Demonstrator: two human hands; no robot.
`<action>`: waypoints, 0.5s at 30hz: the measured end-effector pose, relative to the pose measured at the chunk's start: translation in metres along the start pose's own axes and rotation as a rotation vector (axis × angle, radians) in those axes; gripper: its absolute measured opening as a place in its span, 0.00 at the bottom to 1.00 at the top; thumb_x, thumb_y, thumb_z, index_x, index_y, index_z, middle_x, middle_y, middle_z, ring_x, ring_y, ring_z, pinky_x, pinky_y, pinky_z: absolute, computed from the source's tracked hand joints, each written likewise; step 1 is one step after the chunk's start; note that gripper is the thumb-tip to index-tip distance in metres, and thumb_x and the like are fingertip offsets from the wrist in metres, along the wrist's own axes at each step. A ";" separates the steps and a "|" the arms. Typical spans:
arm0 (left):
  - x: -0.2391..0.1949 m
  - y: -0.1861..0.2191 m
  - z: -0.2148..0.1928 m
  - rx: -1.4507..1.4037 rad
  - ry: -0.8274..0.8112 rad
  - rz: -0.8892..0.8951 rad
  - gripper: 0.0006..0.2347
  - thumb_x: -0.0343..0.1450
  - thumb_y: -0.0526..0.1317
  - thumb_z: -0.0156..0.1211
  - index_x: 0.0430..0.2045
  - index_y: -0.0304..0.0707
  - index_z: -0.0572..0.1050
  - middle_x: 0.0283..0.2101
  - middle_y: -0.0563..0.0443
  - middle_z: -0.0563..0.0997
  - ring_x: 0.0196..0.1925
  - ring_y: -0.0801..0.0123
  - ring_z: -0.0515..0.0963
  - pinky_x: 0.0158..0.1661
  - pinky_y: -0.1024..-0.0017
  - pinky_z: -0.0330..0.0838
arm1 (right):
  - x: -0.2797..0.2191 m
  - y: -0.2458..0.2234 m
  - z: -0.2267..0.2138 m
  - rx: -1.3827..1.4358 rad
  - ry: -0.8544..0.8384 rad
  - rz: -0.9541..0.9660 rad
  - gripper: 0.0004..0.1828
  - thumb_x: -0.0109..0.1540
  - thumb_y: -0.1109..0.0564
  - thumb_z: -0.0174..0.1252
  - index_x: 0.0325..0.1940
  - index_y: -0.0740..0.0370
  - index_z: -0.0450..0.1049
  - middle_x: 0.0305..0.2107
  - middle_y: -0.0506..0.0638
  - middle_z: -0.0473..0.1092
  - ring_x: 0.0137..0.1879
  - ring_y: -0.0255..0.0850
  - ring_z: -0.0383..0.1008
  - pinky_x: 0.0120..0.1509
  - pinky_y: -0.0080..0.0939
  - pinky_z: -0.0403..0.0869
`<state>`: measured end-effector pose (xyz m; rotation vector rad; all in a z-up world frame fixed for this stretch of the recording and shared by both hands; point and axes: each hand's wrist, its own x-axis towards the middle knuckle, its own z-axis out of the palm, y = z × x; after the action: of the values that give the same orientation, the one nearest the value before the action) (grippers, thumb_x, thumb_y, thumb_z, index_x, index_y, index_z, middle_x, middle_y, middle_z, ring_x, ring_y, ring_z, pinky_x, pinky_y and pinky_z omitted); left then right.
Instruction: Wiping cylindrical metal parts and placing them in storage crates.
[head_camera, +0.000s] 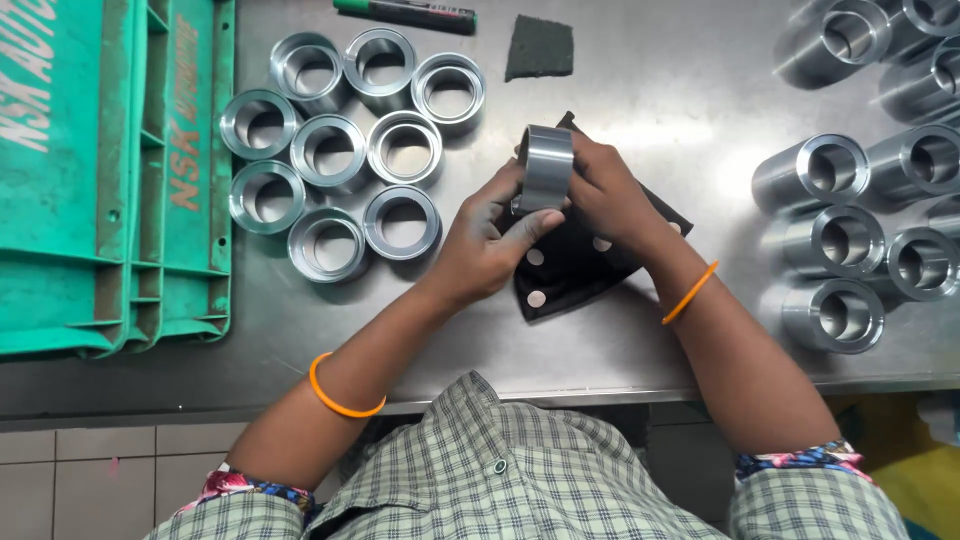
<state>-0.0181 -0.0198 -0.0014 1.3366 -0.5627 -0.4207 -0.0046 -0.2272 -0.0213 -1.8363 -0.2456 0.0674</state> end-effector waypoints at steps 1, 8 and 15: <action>0.000 0.005 0.001 -0.005 0.000 -0.006 0.14 0.78 0.43 0.60 0.54 0.33 0.73 0.49 0.51 0.80 0.53 0.74 0.78 0.57 0.73 0.73 | -0.003 -0.012 0.001 0.001 0.000 0.008 0.15 0.71 0.61 0.52 0.61 0.59 0.75 0.43 0.52 0.78 0.46 0.40 0.78 0.51 0.37 0.76; 0.001 0.023 -0.003 0.072 0.006 -0.045 0.16 0.75 0.41 0.62 0.52 0.29 0.74 0.55 0.47 0.74 0.45 0.75 0.80 0.39 0.76 0.81 | -0.007 -0.028 0.008 -0.098 0.061 -0.236 0.22 0.68 0.57 0.57 0.67 0.62 0.69 0.51 0.56 0.72 0.58 0.44 0.74 0.62 0.38 0.74; 0.000 0.025 -0.005 0.183 -0.009 0.068 0.15 0.75 0.39 0.64 0.52 0.28 0.73 0.56 0.44 0.75 0.51 0.69 0.78 0.52 0.72 0.75 | -0.008 -0.035 0.013 -0.269 0.173 -0.263 0.22 0.66 0.56 0.61 0.63 0.63 0.71 0.49 0.52 0.72 0.53 0.42 0.77 0.59 0.38 0.76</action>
<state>-0.0158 -0.0112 0.0225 1.4865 -0.6644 -0.3259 -0.0192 -0.2079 0.0081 -2.0463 -0.3866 -0.3210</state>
